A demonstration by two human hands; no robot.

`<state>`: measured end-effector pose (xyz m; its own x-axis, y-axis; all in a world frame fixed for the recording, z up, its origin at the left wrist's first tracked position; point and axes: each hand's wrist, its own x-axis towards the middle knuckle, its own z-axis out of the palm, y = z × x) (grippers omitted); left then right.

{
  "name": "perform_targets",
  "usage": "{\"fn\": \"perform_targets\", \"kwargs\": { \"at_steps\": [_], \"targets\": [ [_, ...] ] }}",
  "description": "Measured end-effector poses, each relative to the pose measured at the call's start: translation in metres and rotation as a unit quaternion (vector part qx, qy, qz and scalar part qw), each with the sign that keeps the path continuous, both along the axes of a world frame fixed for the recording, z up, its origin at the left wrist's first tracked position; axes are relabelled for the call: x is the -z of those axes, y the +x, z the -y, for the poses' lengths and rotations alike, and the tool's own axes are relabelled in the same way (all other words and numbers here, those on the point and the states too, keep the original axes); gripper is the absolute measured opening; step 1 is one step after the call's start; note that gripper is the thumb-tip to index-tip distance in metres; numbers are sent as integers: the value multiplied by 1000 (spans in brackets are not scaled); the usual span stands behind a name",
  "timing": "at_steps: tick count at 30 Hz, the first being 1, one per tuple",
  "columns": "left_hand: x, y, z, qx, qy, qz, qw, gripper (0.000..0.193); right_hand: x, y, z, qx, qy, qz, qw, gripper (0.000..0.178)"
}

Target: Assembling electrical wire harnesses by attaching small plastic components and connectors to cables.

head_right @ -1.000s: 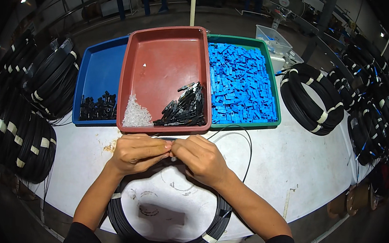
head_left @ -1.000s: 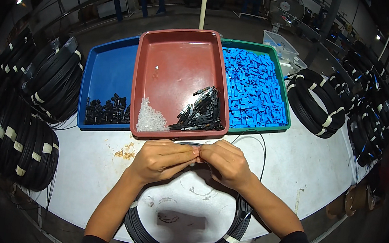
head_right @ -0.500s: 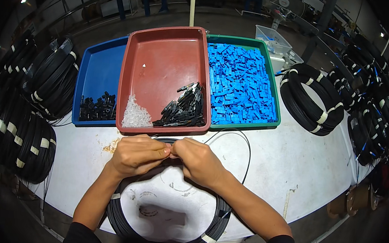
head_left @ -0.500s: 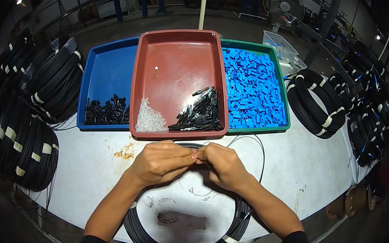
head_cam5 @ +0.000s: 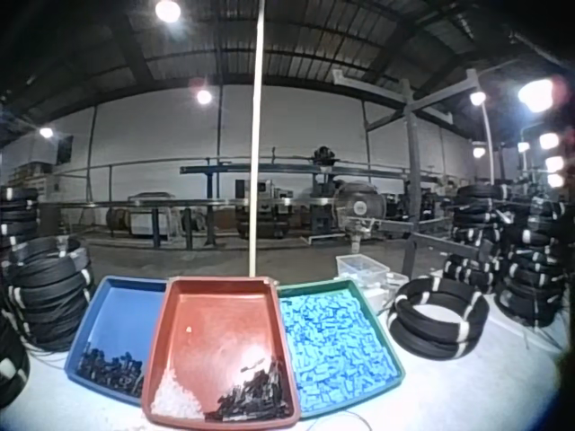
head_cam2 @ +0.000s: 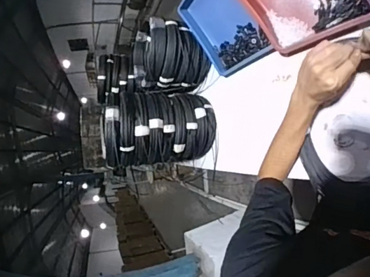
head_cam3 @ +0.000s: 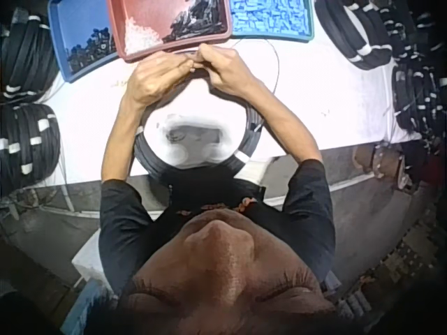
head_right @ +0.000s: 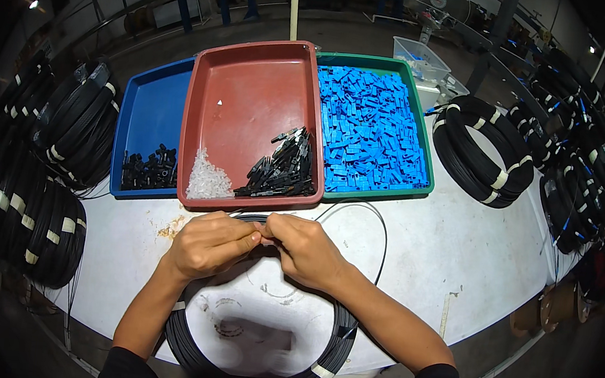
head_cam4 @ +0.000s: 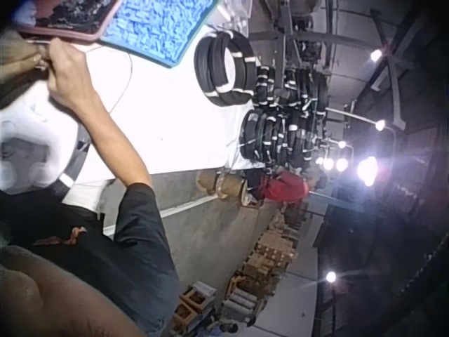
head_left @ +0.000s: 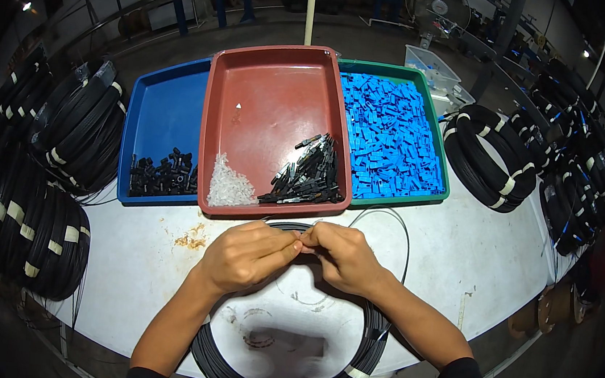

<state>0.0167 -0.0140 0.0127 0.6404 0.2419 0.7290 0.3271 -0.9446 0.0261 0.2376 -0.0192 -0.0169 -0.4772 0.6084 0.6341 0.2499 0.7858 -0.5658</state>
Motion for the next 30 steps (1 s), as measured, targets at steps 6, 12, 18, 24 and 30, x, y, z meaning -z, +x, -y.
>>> {"fn": "perform_targets", "kwargs": {
  "at_steps": [6,12,18,24,30],
  "targets": [
    [9,-3,1,-10,-368,165,915,16,-15,-4,-2,31,213,73,974,13],
    [5,1,0,-1,-249,93,964,15,-5,2,-5,3,-33,61,998,19],
    [-2,0,1,-29,-212,131,968,16,-28,4,-10,-40,-60,-10,997,21],
    [-30,1,-9,23,-287,164,943,18,-48,1,-9,15,155,12,988,23],
    [-15,5,-13,-18,22,54,998,23,-49,-4,-8,29,-87,-33,995,13]
  ]
}}
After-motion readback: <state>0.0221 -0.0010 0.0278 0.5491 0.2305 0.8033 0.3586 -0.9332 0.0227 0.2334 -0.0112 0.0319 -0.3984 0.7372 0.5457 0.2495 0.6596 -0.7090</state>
